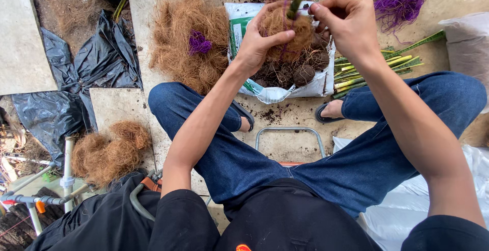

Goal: The person wraps a plant's root ball with coconut coir and then secures it with purple string. They handle the plant, coir, and string by hand, wrapping the string around the root ball multiple times and tying it off.

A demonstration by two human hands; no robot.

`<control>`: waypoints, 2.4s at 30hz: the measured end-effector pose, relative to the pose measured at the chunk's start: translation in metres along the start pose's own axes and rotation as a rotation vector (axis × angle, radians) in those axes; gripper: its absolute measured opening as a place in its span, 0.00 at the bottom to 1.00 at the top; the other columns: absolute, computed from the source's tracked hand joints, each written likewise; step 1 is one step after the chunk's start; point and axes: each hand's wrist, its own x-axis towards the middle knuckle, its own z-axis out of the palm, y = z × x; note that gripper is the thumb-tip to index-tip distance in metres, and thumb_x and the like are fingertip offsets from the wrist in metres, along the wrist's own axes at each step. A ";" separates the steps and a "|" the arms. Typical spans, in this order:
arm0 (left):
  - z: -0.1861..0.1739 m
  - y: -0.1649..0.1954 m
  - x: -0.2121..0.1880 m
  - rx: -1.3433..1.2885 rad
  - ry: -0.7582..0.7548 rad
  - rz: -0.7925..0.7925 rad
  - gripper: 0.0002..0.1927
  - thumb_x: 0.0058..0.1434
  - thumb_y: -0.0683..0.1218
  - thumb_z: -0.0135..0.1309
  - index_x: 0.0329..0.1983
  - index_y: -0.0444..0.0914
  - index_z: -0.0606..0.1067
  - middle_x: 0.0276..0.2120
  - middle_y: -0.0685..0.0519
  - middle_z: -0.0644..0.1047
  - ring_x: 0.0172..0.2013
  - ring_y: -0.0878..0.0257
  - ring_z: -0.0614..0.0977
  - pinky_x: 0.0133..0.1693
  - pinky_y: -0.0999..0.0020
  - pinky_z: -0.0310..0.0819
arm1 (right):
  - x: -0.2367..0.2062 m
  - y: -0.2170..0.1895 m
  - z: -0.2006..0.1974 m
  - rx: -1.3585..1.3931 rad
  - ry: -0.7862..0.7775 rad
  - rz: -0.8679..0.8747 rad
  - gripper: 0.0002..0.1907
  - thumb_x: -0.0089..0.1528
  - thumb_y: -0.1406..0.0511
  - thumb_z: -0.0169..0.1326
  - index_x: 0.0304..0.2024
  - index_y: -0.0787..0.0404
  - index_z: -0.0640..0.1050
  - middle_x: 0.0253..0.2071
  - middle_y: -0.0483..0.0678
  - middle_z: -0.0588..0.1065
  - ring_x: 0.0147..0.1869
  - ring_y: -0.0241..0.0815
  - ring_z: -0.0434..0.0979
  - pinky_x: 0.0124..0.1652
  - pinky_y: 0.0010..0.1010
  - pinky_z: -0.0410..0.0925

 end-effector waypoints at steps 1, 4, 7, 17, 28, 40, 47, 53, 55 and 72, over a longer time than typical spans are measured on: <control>0.002 -0.002 0.002 -0.063 0.021 -0.012 0.40 0.57 0.46 0.71 0.69 0.35 0.65 0.51 0.43 0.80 0.51 0.53 0.84 0.56 0.52 0.86 | -0.002 0.000 0.001 -0.061 0.002 -0.054 0.09 0.74 0.65 0.61 0.47 0.66 0.84 0.33 0.46 0.80 0.32 0.28 0.78 0.30 0.20 0.69; 0.004 -0.006 0.004 -0.198 0.105 0.011 0.37 0.57 0.47 0.68 0.67 0.39 0.64 0.47 0.44 0.79 0.44 0.55 0.85 0.46 0.53 0.89 | -0.009 -0.001 0.008 -0.223 0.054 -0.303 0.06 0.73 0.68 0.61 0.45 0.67 0.84 0.37 0.49 0.80 0.36 0.32 0.80 0.32 0.21 0.72; 0.006 -0.009 0.003 -0.220 0.149 0.048 0.35 0.59 0.46 0.67 0.66 0.39 0.64 0.47 0.43 0.78 0.42 0.57 0.85 0.42 0.53 0.89 | -0.014 0.000 0.018 -0.281 0.130 -0.411 0.05 0.73 0.69 0.64 0.45 0.67 0.85 0.39 0.50 0.80 0.37 0.34 0.81 0.32 0.22 0.73; 0.000 -0.009 0.004 -0.162 0.217 0.101 0.37 0.58 0.47 0.68 0.66 0.33 0.64 0.48 0.42 0.79 0.44 0.55 0.86 0.45 0.53 0.90 | -0.030 -0.002 0.023 -0.336 0.147 -0.478 0.03 0.72 0.71 0.63 0.44 0.67 0.84 0.42 0.50 0.79 0.39 0.35 0.81 0.36 0.24 0.73; -0.010 -0.002 0.003 -0.188 0.021 0.117 0.39 0.55 0.43 0.66 0.67 0.30 0.61 0.48 0.38 0.78 0.46 0.51 0.86 0.48 0.51 0.88 | -0.010 0.007 0.010 0.365 0.076 -0.079 0.20 0.75 0.55 0.44 0.64 0.57 0.70 0.57 0.45 0.75 0.59 0.34 0.80 0.50 0.22 0.77; -0.005 -0.010 0.004 -0.149 0.054 0.032 0.38 0.53 0.40 0.67 0.65 0.28 0.64 0.45 0.40 0.80 0.41 0.55 0.86 0.46 0.57 0.88 | -0.009 0.011 0.026 -0.132 0.100 -0.389 0.06 0.74 0.68 0.61 0.53 0.60 0.82 0.51 0.50 0.81 0.52 0.38 0.81 0.46 0.27 0.73; -0.005 -0.009 0.004 -0.152 0.095 0.089 0.38 0.53 0.40 0.68 0.65 0.30 0.65 0.45 0.44 0.79 0.41 0.58 0.84 0.45 0.60 0.86 | -0.009 0.002 0.027 -0.279 0.094 -0.579 0.05 0.70 0.72 0.63 0.49 0.64 0.84 0.50 0.51 0.81 0.53 0.40 0.82 0.51 0.32 0.75; 0.000 -0.013 0.006 -0.151 0.086 0.077 0.33 0.60 0.46 0.68 0.64 0.32 0.67 0.45 0.44 0.80 0.43 0.57 0.85 0.46 0.59 0.87 | -0.012 -0.001 0.027 -0.450 0.232 -0.673 0.07 0.70 0.72 0.69 0.50 0.63 0.84 0.46 0.49 0.80 0.50 0.44 0.80 0.48 0.34 0.73; 0.003 -0.018 0.007 -0.224 0.068 0.059 0.29 0.65 0.50 0.64 0.63 0.33 0.67 0.46 0.44 0.80 0.45 0.58 0.85 0.48 0.60 0.86 | -0.013 -0.002 0.028 -0.492 0.236 -0.719 0.08 0.69 0.71 0.69 0.49 0.63 0.84 0.46 0.48 0.81 0.49 0.44 0.80 0.47 0.36 0.70; 0.007 -0.021 0.005 -0.102 0.204 0.191 0.28 0.71 0.54 0.58 0.66 0.35 0.66 0.47 0.49 0.79 0.43 0.67 0.80 0.41 0.73 0.78 | -0.015 -0.004 0.040 -0.694 0.217 -0.877 0.12 0.64 0.73 0.68 0.49 0.62 0.83 0.48 0.44 0.80 0.51 0.43 0.78 0.52 0.36 0.65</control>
